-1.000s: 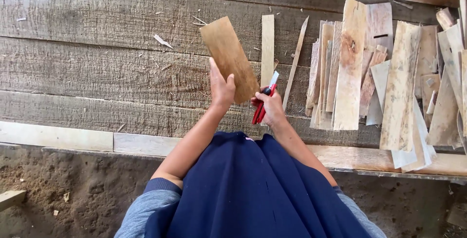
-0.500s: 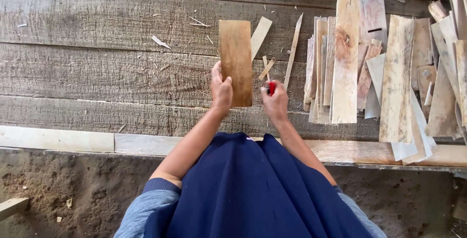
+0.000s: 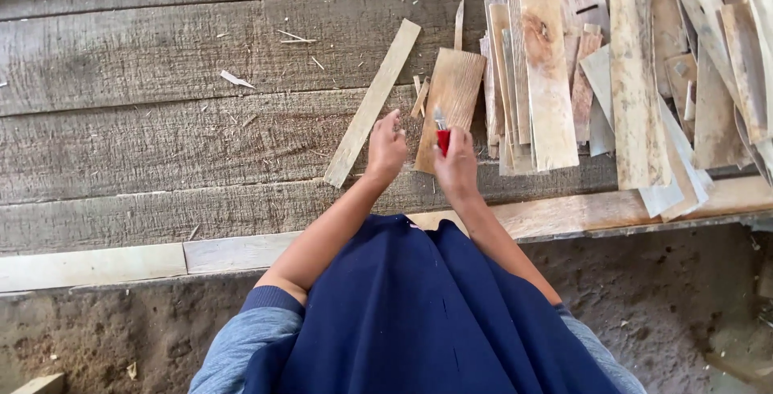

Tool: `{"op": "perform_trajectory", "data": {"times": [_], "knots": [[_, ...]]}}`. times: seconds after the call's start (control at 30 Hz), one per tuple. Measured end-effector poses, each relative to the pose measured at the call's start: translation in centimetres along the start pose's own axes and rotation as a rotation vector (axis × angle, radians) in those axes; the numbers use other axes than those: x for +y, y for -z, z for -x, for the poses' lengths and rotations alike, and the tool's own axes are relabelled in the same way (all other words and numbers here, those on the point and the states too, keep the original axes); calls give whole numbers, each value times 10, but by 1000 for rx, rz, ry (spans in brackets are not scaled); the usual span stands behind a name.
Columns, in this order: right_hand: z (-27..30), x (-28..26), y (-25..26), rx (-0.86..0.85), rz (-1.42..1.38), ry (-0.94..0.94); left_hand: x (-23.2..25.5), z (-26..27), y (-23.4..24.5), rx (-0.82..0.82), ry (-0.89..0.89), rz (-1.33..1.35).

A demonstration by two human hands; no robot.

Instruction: Scoring thin wooden strips with a utility knife and snapping them to length by hand.

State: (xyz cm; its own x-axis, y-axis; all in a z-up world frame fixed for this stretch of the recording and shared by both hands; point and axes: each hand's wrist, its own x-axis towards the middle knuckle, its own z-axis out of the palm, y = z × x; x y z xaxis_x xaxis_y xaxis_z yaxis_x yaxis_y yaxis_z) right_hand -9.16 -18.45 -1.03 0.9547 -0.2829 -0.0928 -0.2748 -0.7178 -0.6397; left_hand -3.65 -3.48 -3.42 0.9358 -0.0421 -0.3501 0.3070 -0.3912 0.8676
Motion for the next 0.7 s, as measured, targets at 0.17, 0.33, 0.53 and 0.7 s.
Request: {"op": "perform_trajectory", "data": {"times": [0.17, 0.33, 0.53, 0.7], "knots": [[5, 6, -40, -52, 9, 147, 1, 11, 16, 22, 46, 225], [-4, -12, -15, 110, 375, 56, -21, 9, 22, 3, 14, 192], [-10, -43, -8, -72, 458, -229, -40, 15, 15, -64, -34, 179], [-3, -53, 1, 140, 548, 40, -43, 20, 15, 0, -115, -106]]}}
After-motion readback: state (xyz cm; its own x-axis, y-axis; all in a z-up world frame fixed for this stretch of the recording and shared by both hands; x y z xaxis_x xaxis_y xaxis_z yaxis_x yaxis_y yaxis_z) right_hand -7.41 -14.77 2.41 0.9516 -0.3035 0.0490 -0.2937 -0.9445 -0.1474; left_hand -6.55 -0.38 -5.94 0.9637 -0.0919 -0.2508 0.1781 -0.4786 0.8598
